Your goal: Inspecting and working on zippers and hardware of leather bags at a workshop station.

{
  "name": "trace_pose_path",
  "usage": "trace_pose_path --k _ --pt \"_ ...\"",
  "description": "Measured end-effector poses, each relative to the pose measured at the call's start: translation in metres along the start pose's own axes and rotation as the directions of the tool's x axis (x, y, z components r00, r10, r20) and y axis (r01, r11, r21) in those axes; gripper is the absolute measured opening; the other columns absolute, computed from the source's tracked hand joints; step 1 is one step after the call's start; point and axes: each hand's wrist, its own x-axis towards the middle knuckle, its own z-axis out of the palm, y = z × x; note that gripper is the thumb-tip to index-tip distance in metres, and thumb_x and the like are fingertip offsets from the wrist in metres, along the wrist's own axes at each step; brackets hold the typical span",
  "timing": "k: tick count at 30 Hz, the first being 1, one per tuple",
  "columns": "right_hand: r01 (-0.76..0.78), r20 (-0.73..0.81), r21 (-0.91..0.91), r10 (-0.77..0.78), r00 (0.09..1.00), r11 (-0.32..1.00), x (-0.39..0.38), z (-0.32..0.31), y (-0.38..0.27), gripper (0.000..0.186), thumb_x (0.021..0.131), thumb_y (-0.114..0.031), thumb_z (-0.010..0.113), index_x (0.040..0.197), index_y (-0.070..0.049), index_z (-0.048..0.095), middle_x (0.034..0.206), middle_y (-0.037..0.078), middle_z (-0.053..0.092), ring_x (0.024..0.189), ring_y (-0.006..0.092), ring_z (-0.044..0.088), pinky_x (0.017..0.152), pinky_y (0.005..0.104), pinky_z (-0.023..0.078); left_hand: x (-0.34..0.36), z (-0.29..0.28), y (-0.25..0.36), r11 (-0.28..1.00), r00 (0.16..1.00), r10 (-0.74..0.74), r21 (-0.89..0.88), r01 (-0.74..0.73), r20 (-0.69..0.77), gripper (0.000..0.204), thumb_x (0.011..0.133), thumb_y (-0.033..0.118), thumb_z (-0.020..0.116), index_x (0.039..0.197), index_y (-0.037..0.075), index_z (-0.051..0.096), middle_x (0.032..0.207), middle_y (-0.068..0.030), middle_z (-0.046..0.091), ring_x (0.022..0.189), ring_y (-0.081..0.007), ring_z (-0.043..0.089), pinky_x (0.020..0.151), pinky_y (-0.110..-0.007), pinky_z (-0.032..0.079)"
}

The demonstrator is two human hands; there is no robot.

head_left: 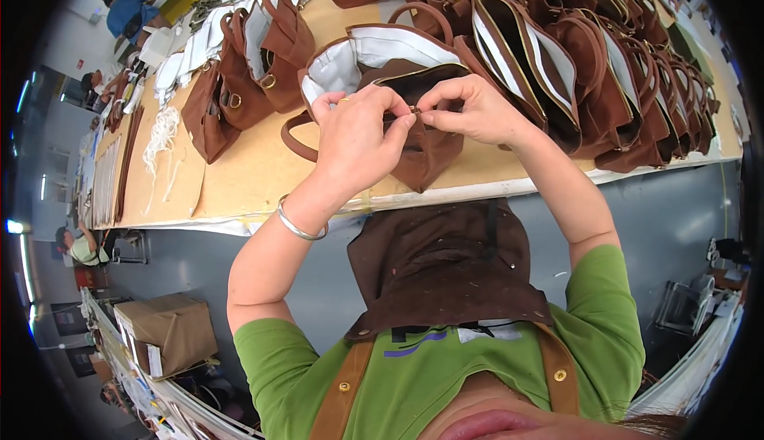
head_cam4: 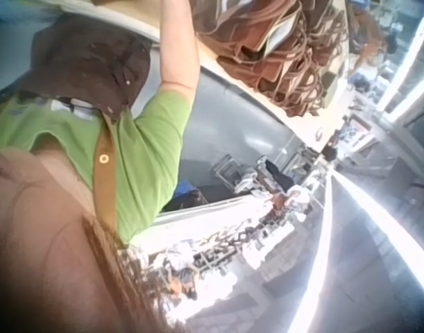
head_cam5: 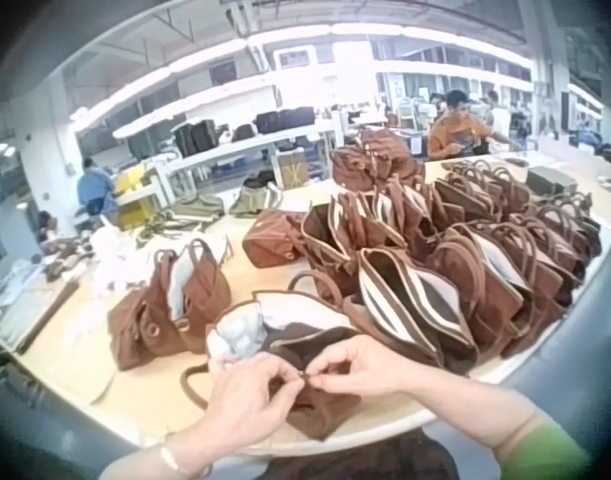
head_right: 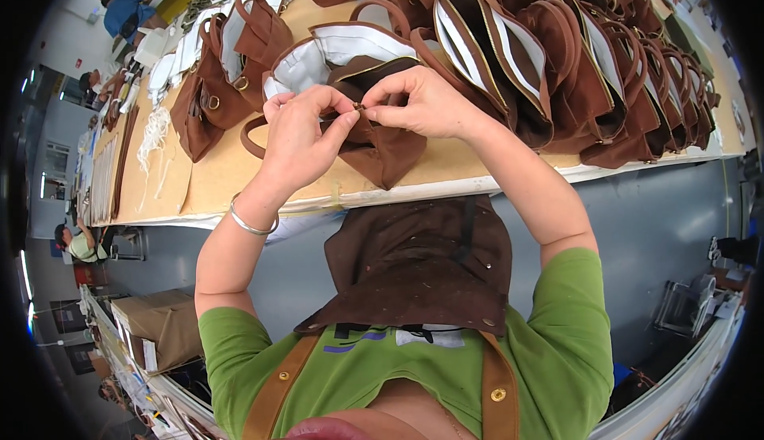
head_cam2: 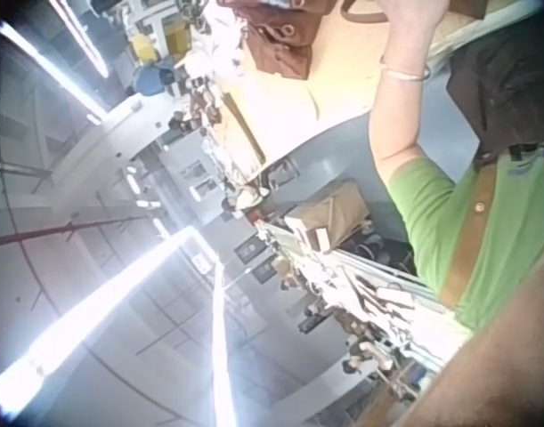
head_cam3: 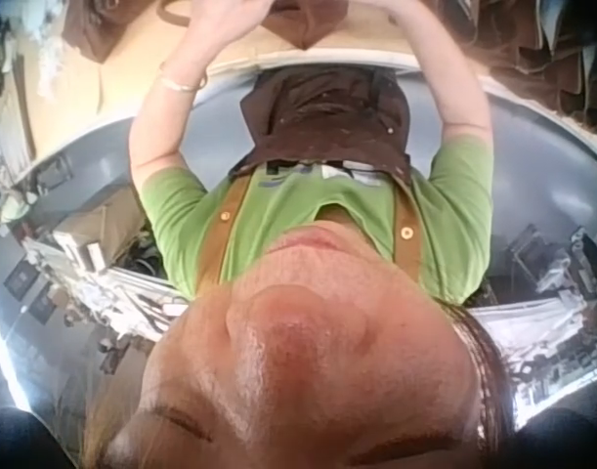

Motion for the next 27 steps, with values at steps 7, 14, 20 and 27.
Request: trace_pose_path --k 7,14,20,27 --pt "0.017 -0.007 -0.024 -0.017 1.0 1.0 0.0 -0.001 0.004 0.013 0.086 -0.009 0.071 0.097 -0.002 0.072 0.088 -0.001 0.069 0.081 0.0057 0.061 0.075 0.0227 0.049 0.001 0.004 0.004 0.999 0.999 -0.033 0.01 0.033 -0.025 0.01 0.084 0.018 0.066 0.082 0.008 0.063 0.084 -0.0051 0.065 0.087 -0.0248 0.062 0.093 -0.042 0.03" --pt "0.113 -0.043 -0.065 -0.116 0.992 0.991 -0.003 0.002 0.009 0.017 0.085 -0.014 0.071 0.097 -0.002 0.073 0.087 0.001 0.071 0.081 0.0053 0.061 0.075 0.0232 0.049 -0.003 0.011 0.003 0.998 0.996 -0.053 -0.037 0.05 -0.071 0.011 0.084 0.019 0.067 0.084 0.009 0.062 0.085 -0.0047 0.064 0.088 -0.0247 0.061 0.093 -0.042 0.03" --pt "0.003 0.054 -0.086 0.002 0.999 0.996 -0.001 -0.002 -0.003 0.015 0.088 -0.009 0.067 0.101 -0.001 0.069 0.09 0.001 0.069 0.084 0.0062 0.061 0.079 0.0239 0.05 -0.008 0.011 0.002 0.998 0.994 -0.007 -0.065 0.0 -0.109 0.006 0.084 0.015 0.067 0.085 0.012 0.062 0.086 -0.0003 0.062 0.089 -0.0217 0.06 0.092 -0.042 0.031" --pt "-0.15 0.269 -0.052 0.158 0.95 0.987 0.009 -0.014 -0.019 0.016 0.091 -0.012 0.06 0.098 0.0 0.067 0.087 0.004 0.071 0.083 0.0083 0.065 0.077 0.0241 0.052 -0.02 0.024 0.006 0.999 0.971 -0.016 -0.049 0.004 -0.238 0.004 0.085 0.013 0.067 0.087 0.015 0.065 0.086 0.0021 0.061 0.087 -0.0196 0.059 0.094 -0.041 0.03"
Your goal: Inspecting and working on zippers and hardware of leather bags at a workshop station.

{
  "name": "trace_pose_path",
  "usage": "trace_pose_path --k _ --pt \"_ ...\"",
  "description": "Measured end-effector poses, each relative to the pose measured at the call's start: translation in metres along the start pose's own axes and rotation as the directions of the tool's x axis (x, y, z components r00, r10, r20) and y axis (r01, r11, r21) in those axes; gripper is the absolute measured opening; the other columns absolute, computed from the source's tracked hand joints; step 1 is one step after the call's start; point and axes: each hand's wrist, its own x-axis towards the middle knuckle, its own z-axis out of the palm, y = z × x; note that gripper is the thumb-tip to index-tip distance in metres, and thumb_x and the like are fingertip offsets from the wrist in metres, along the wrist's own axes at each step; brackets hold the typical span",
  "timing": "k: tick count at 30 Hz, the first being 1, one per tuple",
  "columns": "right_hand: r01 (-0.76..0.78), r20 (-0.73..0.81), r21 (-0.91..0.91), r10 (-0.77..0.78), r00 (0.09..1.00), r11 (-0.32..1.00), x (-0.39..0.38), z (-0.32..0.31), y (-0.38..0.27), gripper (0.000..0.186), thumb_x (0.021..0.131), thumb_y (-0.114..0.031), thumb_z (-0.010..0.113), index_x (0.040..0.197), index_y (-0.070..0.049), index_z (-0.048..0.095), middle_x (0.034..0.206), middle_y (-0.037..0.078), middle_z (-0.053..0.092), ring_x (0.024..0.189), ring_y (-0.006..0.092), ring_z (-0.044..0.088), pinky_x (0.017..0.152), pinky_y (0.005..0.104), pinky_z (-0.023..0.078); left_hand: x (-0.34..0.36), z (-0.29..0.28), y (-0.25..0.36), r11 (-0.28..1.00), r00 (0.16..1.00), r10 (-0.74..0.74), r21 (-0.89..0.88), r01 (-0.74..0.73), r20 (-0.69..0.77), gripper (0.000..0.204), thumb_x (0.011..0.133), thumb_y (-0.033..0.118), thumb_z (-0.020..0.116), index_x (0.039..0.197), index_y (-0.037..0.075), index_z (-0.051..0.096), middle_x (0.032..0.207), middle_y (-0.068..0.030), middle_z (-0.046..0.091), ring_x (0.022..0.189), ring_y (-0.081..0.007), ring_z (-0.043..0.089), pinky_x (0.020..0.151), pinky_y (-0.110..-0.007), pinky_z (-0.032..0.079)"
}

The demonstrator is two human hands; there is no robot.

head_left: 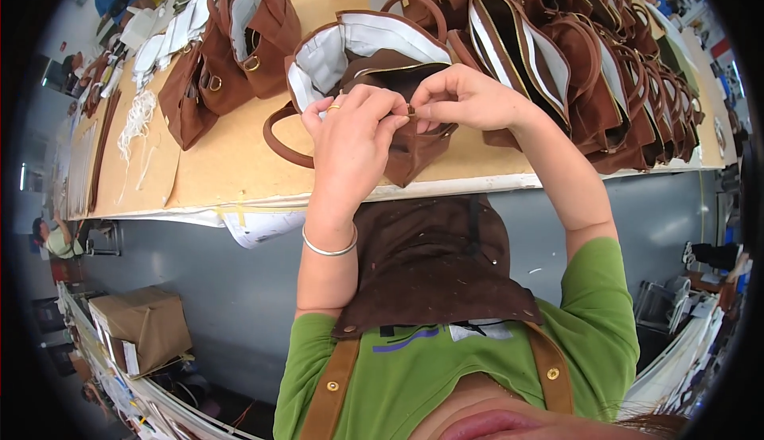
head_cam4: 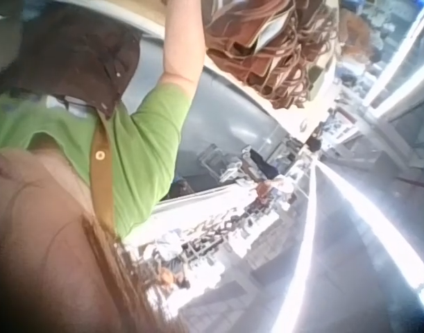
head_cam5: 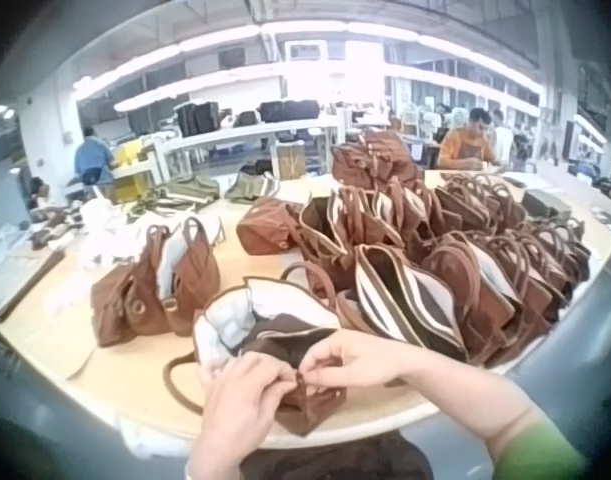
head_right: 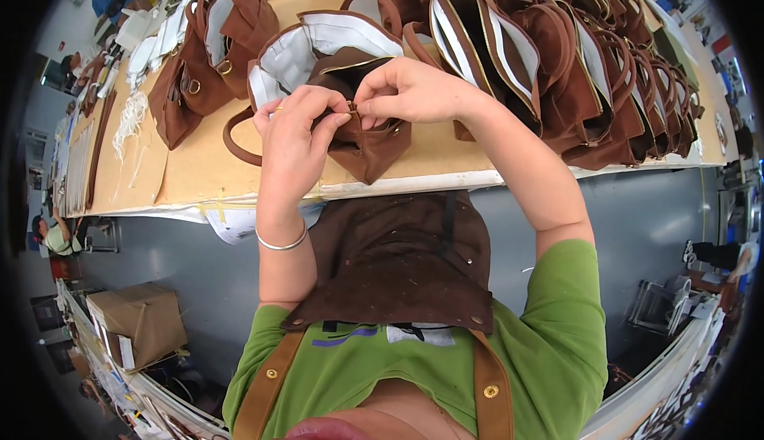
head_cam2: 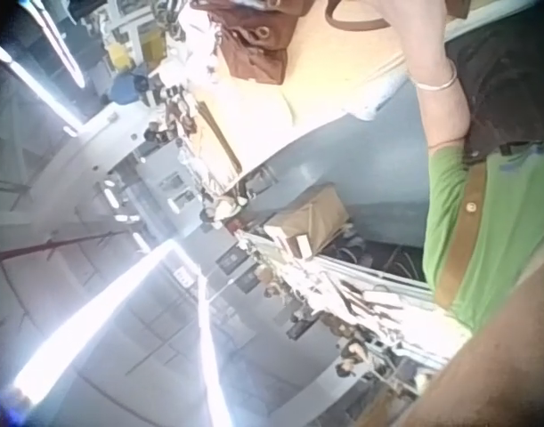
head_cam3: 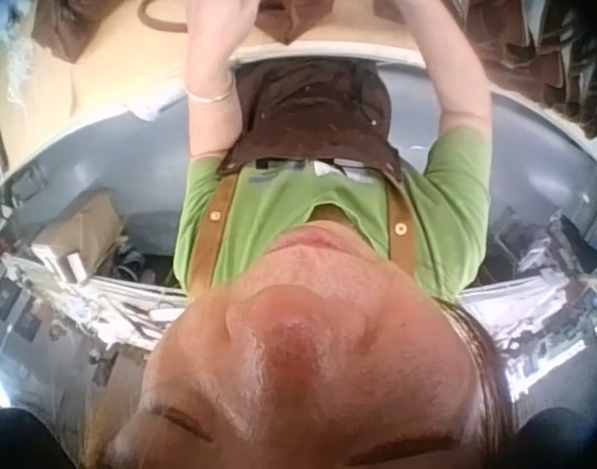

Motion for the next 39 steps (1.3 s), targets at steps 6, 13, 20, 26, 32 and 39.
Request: trace_pose_path --k 6,13,20,26,32,39 --pt "-0.048 -0.015 -0.052 0.047 0.999 0.997 0.003 0.005 -0.002 0.011 0.093 -0.008 0.062 0.099 0.001 0.065 0.089 0.005 0.07 0.084 0.0091 0.066 0.079 0.0237 0.053 -0.009 0.005 -0.003 0.998 0.997 -0.039 -0.049 0.036 -0.068 0.004 0.084 0.015 0.068 0.086 0.015 0.065 0.086 0.0026 0.062 0.087 -0.0195 0.059 0.094 -0.04 0.03" --pt "0.014 -0.007 -0.008 -0.014 1.0 1.0 -0.001 0.008 0.0 0.012 0.093 -0.008 0.063 0.1 0.001 0.067 0.088 0.005 0.07 0.084 0.0088 0.066 0.079 0.0237 0.053 -0.016 0.004 -0.007 0.991 0.997 -0.042 -0.133 0.033 -0.066 0.004 0.085 0.011 0.068 0.086 0.011 0.065 0.09 0.0023 0.065 0.088 -0.0173 0.058 0.094 -0.035 0.027" --pt "0.05 0.055 -0.046 -0.047 0.997 0.998 -0.001 0.008 -0.003 0.014 0.093 -0.008 0.063 0.1 0.003 0.068 0.089 0.006 0.072 0.085 0.0088 0.066 0.079 0.0248 0.053 -0.019 0.005 -0.012 0.986 0.997 -0.014 -0.167 0.001 -0.079 0.003 0.084 0.013 0.067 0.086 0.014 0.065 0.088 0.0008 0.063 0.09 -0.0203 0.058 0.093 -0.038 0.029" --pt "0.038 0.087 -0.003 -0.038 0.995 0.999 0.001 0.007 -0.001 0.014 0.093 -0.009 0.064 0.1 0.002 0.067 0.089 0.005 0.072 0.084 0.0087 0.067 0.077 0.0246 0.054 -0.018 0.003 -0.016 0.98 0.998 0.023 -0.197 -0.033 -0.05 0.003 0.084 0.011 0.068 0.085 0.013 0.066 0.091 0.0016 0.064 0.089 -0.0197 0.057 0.092 -0.036 0.028" --pt "0.025 0.052 -0.041 -0.023 0.998 0.999 0.001 0.012 -0.004 0.014 0.092 -0.011 0.065 0.097 0.001 0.068 0.085 0.002 0.07 0.079 0.0066 0.065 0.074 0.023 0.052 -0.017 -0.002 -0.021 0.957 1.0 0.011 -0.288 -0.007 0.012 0.006 0.081 0.015 0.072 0.083 0.012 0.067 0.095 0.0015 0.066 0.091 -0.0184 0.058 0.094 -0.036 0.027" --pt "0.081 0.0 -0.086 -0.081 0.997 0.993 -0.001 0.013 -0.001 0.016 0.086 -0.013 0.067 0.094 0.0 0.07 0.08 0.001 0.069 0.073 0.0059 0.062 0.069 0.0223 0.05 -0.013 -0.008 -0.015 0.948 0.996 0.001 -0.317 0.026 0.084 0.011 0.08 0.019 0.074 0.081 0.01 0.068 0.102 -0.0018 0.068 0.095 -0.0183 0.059 0.094 -0.037 0.029"
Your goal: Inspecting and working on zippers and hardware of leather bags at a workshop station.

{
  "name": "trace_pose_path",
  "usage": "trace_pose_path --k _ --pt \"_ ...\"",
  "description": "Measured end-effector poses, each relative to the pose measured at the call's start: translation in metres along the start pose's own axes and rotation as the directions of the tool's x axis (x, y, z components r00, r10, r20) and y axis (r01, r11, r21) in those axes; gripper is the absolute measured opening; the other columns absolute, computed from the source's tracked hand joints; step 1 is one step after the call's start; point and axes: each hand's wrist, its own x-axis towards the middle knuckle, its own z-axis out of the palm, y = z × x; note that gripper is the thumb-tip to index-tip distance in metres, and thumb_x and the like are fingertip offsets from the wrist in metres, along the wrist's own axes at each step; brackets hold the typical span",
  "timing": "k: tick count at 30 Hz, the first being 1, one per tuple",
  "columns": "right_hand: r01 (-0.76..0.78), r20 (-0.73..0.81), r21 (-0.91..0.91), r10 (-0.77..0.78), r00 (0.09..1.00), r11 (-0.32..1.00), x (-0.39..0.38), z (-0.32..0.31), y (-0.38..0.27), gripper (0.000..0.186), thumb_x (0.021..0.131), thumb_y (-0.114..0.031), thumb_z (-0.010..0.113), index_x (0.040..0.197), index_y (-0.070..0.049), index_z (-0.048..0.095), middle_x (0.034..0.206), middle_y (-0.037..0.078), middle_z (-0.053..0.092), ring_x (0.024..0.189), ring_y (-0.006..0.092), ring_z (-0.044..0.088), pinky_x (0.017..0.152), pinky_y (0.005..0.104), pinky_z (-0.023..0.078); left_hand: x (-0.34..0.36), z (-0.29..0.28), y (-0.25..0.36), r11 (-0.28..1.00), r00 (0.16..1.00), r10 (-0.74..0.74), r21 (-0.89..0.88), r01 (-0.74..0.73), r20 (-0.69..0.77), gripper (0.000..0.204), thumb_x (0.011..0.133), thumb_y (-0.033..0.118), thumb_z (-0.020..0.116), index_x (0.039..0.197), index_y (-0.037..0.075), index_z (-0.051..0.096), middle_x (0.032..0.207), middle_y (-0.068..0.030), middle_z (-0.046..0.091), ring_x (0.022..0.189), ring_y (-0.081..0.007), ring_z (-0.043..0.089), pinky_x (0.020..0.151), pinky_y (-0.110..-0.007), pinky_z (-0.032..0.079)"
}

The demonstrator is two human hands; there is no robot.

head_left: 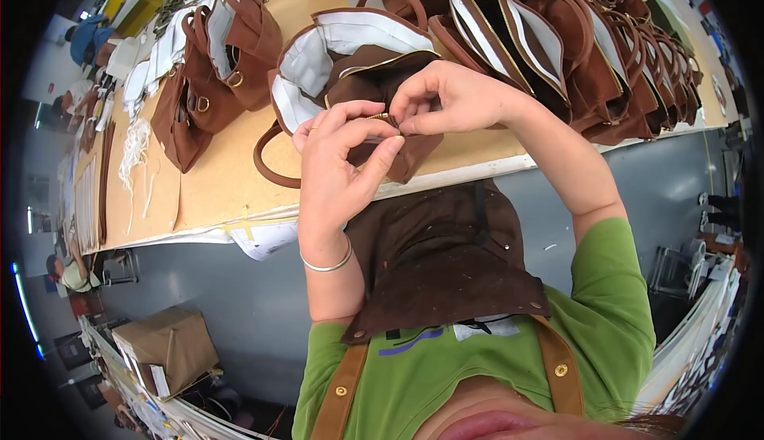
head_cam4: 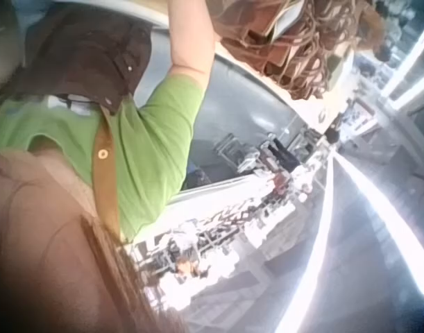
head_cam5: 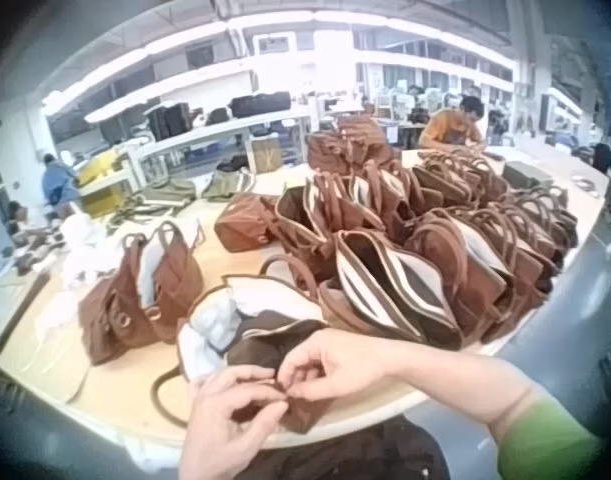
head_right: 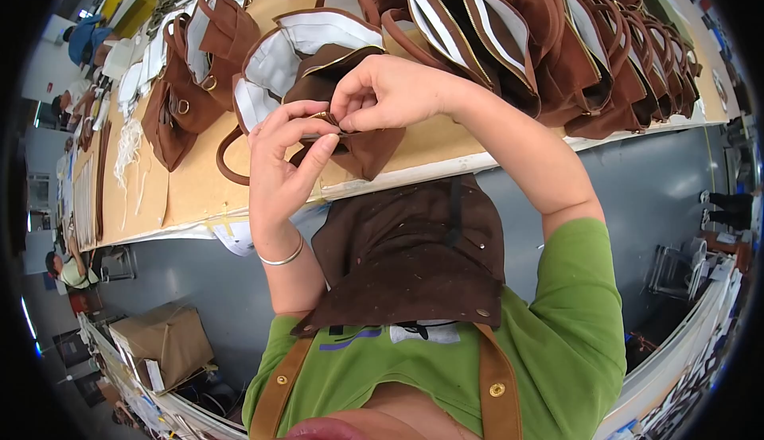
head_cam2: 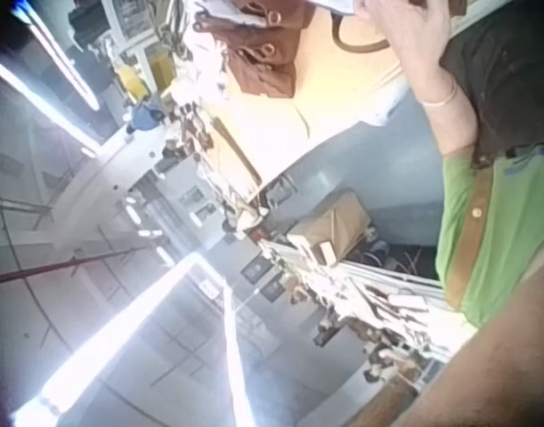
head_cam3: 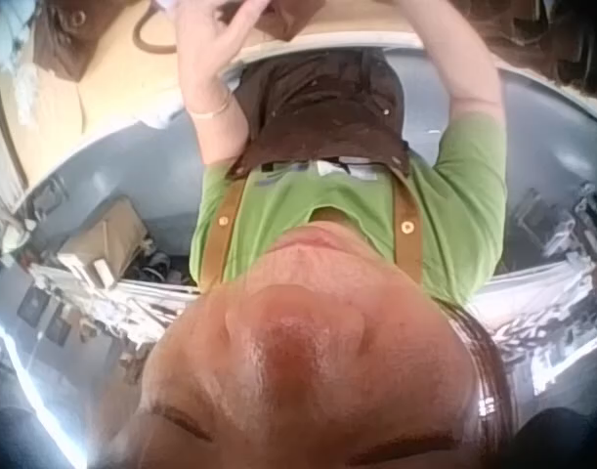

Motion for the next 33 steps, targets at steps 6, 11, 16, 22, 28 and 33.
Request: trace_pose_path --k 6,11,16,22,28,33 --pt "-0.029 -0.047 -0.032 0.028 0.999 0.999 0.0 0.002 0.002 0.014 0.084 -0.01 0.065 0.092 0.001 0.069 0.079 0.001 0.068 0.074 0.0055 0.061 0.07 0.0221 0.05 0.009 0.004 -0.003 0.972 0.992 -0.078 -0.23 0.053 -0.098 0.012 0.082 0.007 0.068 0.094 0.004 0.066 0.084 -0.0081 0.07 0.078 -0.0201 0.067 0.075 -0.031 0.047" --pt "-0.005 -0.03 0.009 0.005 1.0 1.0 0.0 0.003 0.001 0.014 0.087 -0.012 0.065 0.093 0.0 0.068 0.08 0.001 0.068 0.076 0.0058 0.062 0.072 0.0228 0.05 0.015 0.002 -0.001 0.951 0.978 -0.202 -0.248 0.183 -0.055 0.015 0.081 0.003 0.068 0.096 0.002 0.065 0.08 -0.0091 0.071 0.075 -0.017 0.07 0.07 -0.028 0.052" --pt "-0.048 -0.016 0.122 0.051 0.999 0.991 0.0 0.0 0.002 0.01 0.092 -0.01 0.062 0.097 -0.001 0.065 0.088 0.002 0.067 0.083 0.0079 0.062 0.078 0.024 0.051 0.013 0.008 -0.007 0.96 0.983 -0.165 -0.239 0.143 -0.076 0.016 0.082 0.006 0.068 0.098 0.006 0.065 0.08 -0.0046 0.071 0.076 -0.0154 0.069 0.076 -0.028 0.047" --pt "-0.041 0.026 0.158 0.037 0.999 0.987 0.002 -0.003 0.003 0.011 0.095 -0.012 0.062 0.097 -0.001 0.065 0.088 0.002 0.067 0.084 0.0086 0.063 0.08 0.0245 0.052 0.01 0.009 -0.009 0.966 0.984 -0.163 -0.216 0.144 -0.074 0.015 0.084 0.01 0.068 0.099 0.01 0.066 0.081 -0.0002 0.071 0.079 -0.0133 0.068 0.085 -0.031 0.036" --pt "-0.026 0.046 0.178 0.018 0.999 0.984 0.002 -0.004 0.004 0.016 0.094 -0.018 0.065 0.097 -0.003 0.069 0.086 0.0 0.069 0.081 0.0065 0.063 0.077 0.0231 0.051 0.009 0.008 -0.009 0.966 0.985 -0.161 -0.213 0.145 -0.062 0.014 0.085 0.011 0.069 0.099 0.011 0.066 0.082 0.0007 0.07 0.08 -0.0127 0.067 0.087 -0.032 0.035" --pt "-0.055 0.027 0.183 0.051 0.998 0.982 0.0 -0.002 0.004 0.016 0.094 -0.019 0.066 0.096 -0.003 0.07 0.085 0.0 0.069 0.081 0.0063 0.063 0.078 0.0228 0.051 0.008 0.008 -0.007 0.964 0.983 -0.172 -0.214 0.156 -0.057 0.014 0.085 0.011 0.069 0.099 0.012 0.066 0.081 0.0011 0.07 0.079 -0.0125 0.067 0.087 -0.032 0.034"
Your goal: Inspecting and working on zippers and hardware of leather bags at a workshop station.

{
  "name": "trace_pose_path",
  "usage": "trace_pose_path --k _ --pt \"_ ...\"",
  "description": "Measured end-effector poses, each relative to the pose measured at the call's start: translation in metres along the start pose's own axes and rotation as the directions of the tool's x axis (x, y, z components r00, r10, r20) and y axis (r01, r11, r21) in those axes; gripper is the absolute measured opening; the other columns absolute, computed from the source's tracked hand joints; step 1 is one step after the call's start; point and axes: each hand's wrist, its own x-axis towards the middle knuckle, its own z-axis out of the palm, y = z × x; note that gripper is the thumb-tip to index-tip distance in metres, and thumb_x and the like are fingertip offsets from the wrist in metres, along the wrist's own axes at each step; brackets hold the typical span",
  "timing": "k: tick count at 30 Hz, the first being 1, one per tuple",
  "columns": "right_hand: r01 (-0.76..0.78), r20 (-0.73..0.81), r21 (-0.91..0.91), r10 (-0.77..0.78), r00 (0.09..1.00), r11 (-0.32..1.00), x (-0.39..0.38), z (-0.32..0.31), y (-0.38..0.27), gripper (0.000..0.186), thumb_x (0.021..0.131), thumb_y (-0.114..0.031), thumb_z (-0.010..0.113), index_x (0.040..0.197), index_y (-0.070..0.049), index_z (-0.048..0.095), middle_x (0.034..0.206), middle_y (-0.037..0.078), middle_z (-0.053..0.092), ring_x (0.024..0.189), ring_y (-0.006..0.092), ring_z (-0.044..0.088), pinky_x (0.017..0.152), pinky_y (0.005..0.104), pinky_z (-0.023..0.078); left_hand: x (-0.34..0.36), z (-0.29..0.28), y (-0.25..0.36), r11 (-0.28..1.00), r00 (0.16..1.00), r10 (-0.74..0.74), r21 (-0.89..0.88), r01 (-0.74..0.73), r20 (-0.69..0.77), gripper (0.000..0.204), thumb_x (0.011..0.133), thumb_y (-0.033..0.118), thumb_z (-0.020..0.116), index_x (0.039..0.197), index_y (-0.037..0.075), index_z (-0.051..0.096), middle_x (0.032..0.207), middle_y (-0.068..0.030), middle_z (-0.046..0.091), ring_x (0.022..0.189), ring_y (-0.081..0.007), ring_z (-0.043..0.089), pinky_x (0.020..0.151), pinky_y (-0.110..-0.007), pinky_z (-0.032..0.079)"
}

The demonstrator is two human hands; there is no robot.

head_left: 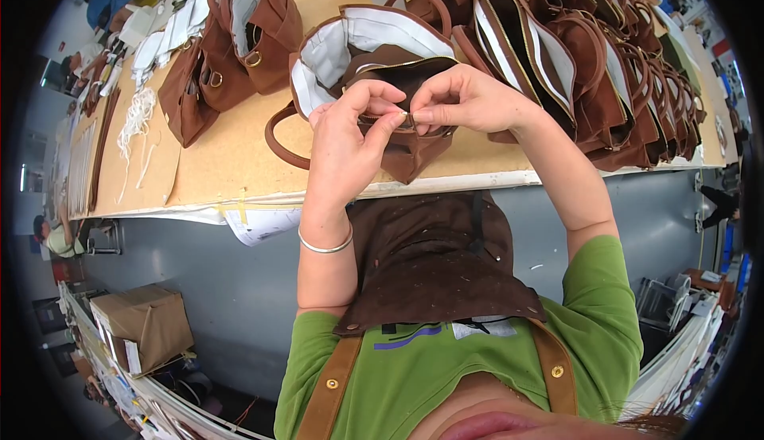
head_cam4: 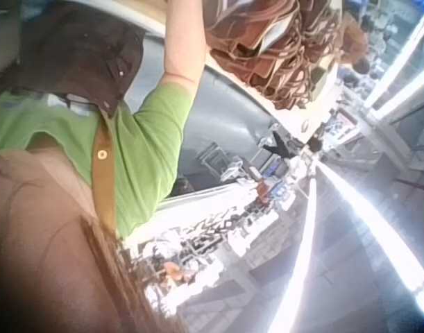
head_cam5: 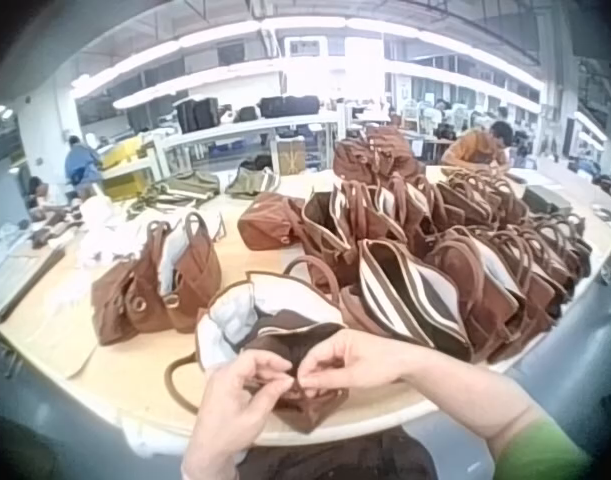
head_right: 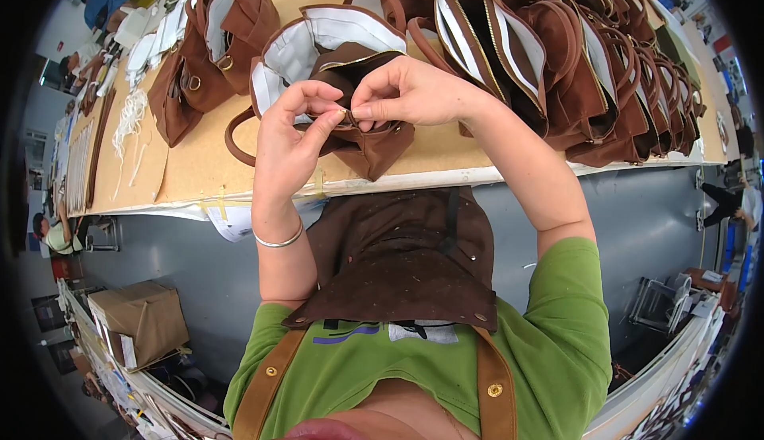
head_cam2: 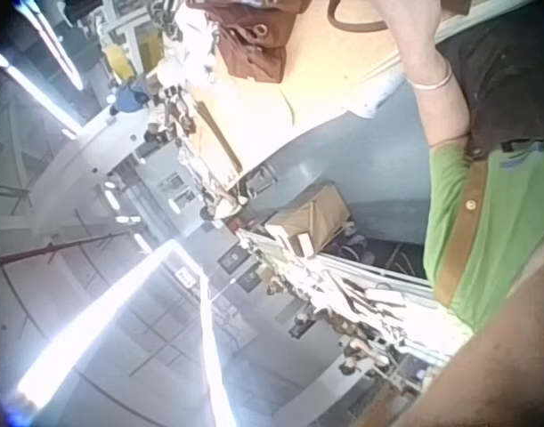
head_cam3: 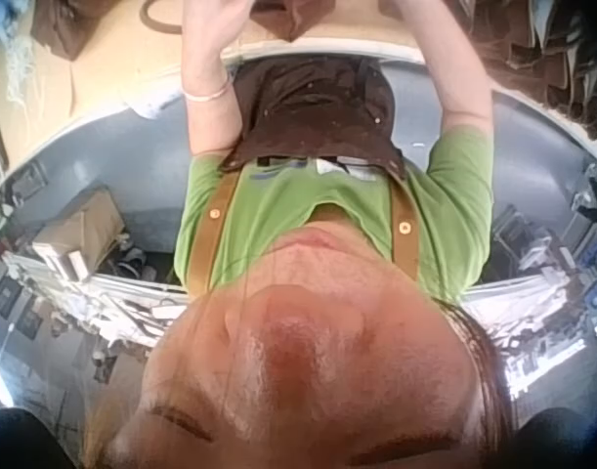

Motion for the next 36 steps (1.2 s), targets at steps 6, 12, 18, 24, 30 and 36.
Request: trace_pose_path --k 6,12,18,24,30,36 --pt "0.024 0.002 -0.008 -0.024 1.0 1.0 -0.001 0.002 -0.001 0.016 0.093 -0.018 0.066 0.096 -0.003 0.071 0.084 0.0 0.07 0.08 0.0057 0.063 0.078 0.0228 0.051 -0.002 0.001 0.003 1.0 1.0 0.007 -0.007 -0.008 -0.018 0.014 0.084 0.01 0.068 0.098 0.011 0.066 0.081 0.0015 0.07 0.08 -0.0123 0.066 0.088 -0.032 0.033" --pt "-0.041 -0.037 0.0 0.041 0.998 0.999 0.002 0.003 -0.002 0.012 0.092 -0.011 0.065 0.095 0.0 0.068 0.086 0.003 0.068 0.083 0.0084 0.064 0.08 0.024 0.052 0.002 0.002 -0.001 0.999 0.999 0.019 -0.025 -0.019 -0.032 0.014 0.084 0.009 0.068 0.097 0.011 0.066 0.081 0.0014 0.07 0.077 -0.0125 0.067 0.087 -0.032 0.035" --pt "0.055 -0.131 -0.108 -0.069 0.989 0.993 -0.001 0.014 0.001 0.009 0.09 -0.009 0.065 0.094 0.0 0.068 0.084 0.001 0.067 0.079 0.0058 0.06 0.075 0.0226 0.05 -0.003 0.004 0.002 0.999 0.997 0.041 -0.016 -0.042 -0.065 0.014 0.084 0.009 0.068 0.097 0.011 0.065 0.081 0.0007 0.069 0.077 -0.015 0.067 0.09 -0.033 0.035" --pt "0.07 -0.159 -0.064 -0.079 0.984 0.996 -0.003 0.007 0.009 0.01 0.09 -0.01 0.066 0.094 0.0 0.068 0.084 0.0 0.067 0.078 0.0046 0.058 0.071 0.021 0.048 -0.003 -0.009 0.017 0.952 0.977 0.208 0.22 -0.211 0.036 0.016 0.083 0.011 0.07 0.097 0.01 0.063 0.087 0.001 0.069 0.087 -0.0183 0.065 0.094 -0.037 0.031" --pt "0.063 -0.104 -0.115 -0.075 0.992 0.991 -0.001 0.006 0.006 0.012 0.092 -0.011 0.065 0.095 -0.001 0.069 0.084 0.0 0.067 0.077 0.0047 0.059 0.072 0.0214 0.05 -0.005 -0.007 0.012 0.895 0.976 0.208 0.39 -0.215 0.062 0.009 0.082 0.01 0.071 0.087 0.011 0.064 0.082 0.0007 0.065 0.08 -0.0204 0.06 0.091 -0.037 0.031" --pt "0.038 -0.084 -0.021 -0.039 0.996 0.999 -0.001 0.006 0.0 0.014 0.094 -0.012 0.063 0.097 0.0 0.069 0.086 0.002 0.068 0.08 0.0065 0.062 0.074 0.0223 0.053 -0.005 -0.008 0.013 0.897 0.977 0.205 0.386 -0.215 0.066 0.007 0.081 0.01 0.071 0.084 0.01 0.064 0.08 -0.0007 0.063 0.077 -0.0203 0.059 0.089 -0.036 0.031"
